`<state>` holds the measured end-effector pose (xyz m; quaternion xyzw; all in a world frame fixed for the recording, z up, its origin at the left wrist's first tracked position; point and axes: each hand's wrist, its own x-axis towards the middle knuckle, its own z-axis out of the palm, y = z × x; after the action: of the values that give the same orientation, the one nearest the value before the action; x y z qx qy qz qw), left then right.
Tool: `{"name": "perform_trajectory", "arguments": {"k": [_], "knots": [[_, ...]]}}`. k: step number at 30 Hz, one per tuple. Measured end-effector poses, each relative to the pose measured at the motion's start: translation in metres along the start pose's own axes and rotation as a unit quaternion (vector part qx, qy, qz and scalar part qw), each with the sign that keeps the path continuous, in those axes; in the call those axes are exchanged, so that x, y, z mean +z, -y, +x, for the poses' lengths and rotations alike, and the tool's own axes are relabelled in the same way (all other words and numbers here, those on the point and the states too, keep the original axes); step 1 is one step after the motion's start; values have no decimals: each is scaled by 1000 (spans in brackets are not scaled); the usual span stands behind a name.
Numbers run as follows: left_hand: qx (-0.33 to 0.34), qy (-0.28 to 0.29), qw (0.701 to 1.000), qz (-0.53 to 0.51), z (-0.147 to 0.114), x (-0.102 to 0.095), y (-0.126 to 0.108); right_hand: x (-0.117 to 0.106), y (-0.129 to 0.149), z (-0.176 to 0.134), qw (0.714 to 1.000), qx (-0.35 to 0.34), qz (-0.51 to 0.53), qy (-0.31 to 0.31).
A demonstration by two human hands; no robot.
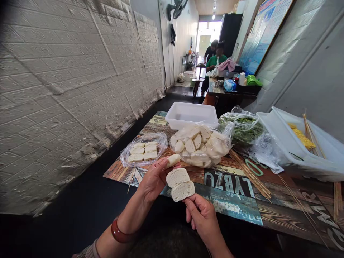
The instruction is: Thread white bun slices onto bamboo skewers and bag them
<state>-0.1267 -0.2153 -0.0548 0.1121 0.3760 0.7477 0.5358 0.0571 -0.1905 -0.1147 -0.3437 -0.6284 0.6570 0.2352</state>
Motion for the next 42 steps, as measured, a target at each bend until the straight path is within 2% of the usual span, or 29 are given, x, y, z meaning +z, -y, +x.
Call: {"name": "perform_trajectory", "arguments": {"k": [20,29,34,42], "knots": [[14,-21,1000,1,-2,5,-2,1,-2,4,1000,12,-16,-20],[55,-12,998,42,-2,2,2,3,0,4,1000,8,-18,-22],[46,-31,997,61,-3,3,5,3,0,4,1000,4,-20,-18],[67,-29,992,101,-3,7,7,4,1,5,1000,0,-16,-24]]}}
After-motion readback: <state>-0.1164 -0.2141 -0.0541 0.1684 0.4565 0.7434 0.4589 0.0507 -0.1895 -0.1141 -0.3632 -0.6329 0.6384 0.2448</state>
